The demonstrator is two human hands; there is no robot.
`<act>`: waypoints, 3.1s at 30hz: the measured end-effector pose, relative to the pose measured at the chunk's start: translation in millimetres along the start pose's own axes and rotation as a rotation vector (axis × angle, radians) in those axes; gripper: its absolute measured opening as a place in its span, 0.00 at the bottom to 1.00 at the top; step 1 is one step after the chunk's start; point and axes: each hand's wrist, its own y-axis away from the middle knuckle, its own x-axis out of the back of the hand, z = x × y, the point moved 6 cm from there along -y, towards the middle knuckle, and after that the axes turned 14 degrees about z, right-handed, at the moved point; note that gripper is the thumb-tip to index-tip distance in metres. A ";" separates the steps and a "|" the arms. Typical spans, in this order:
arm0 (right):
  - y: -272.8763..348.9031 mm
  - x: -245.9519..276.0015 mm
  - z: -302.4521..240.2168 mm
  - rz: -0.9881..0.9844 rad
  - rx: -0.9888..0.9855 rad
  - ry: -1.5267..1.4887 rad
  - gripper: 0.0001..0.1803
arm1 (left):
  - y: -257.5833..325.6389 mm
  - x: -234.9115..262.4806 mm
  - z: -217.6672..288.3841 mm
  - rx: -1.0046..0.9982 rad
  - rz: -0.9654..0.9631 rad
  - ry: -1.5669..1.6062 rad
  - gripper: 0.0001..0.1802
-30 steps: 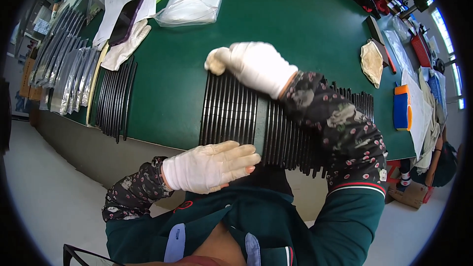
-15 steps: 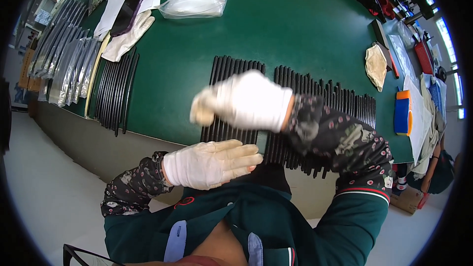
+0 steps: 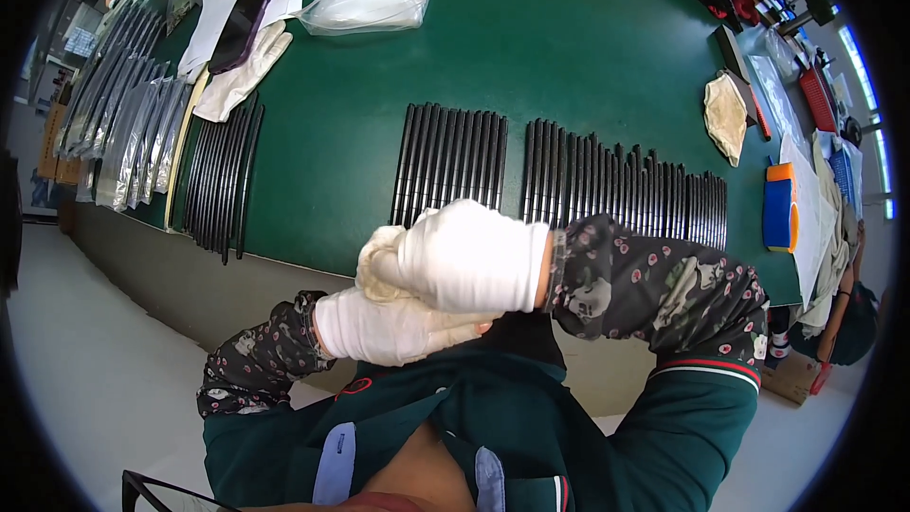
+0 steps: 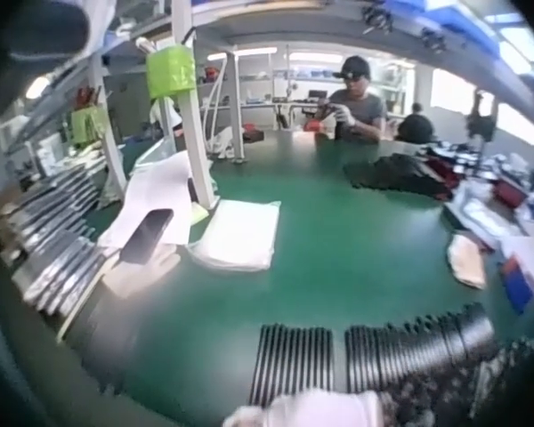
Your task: The recorder is wiping and cleaning a series of black cylindrical rods using a cloth at a workstation.
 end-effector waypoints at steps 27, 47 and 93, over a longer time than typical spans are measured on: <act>12.1 70.0 79.8 0.530 -0.352 0.326 0.14 | -22.3 16.6 13.6 -0.175 -0.162 -0.032 0.35; 12.9 38.8 -0.7 0.165 -0.130 0.066 0.10 | 2.3 19.9 2.5 -0.112 -0.234 -0.121 0.38; -4.5 81.0 105.3 0.498 -0.410 0.422 0.12 | -13.4 23.8 9.9 -0.058 -0.322 -0.109 0.35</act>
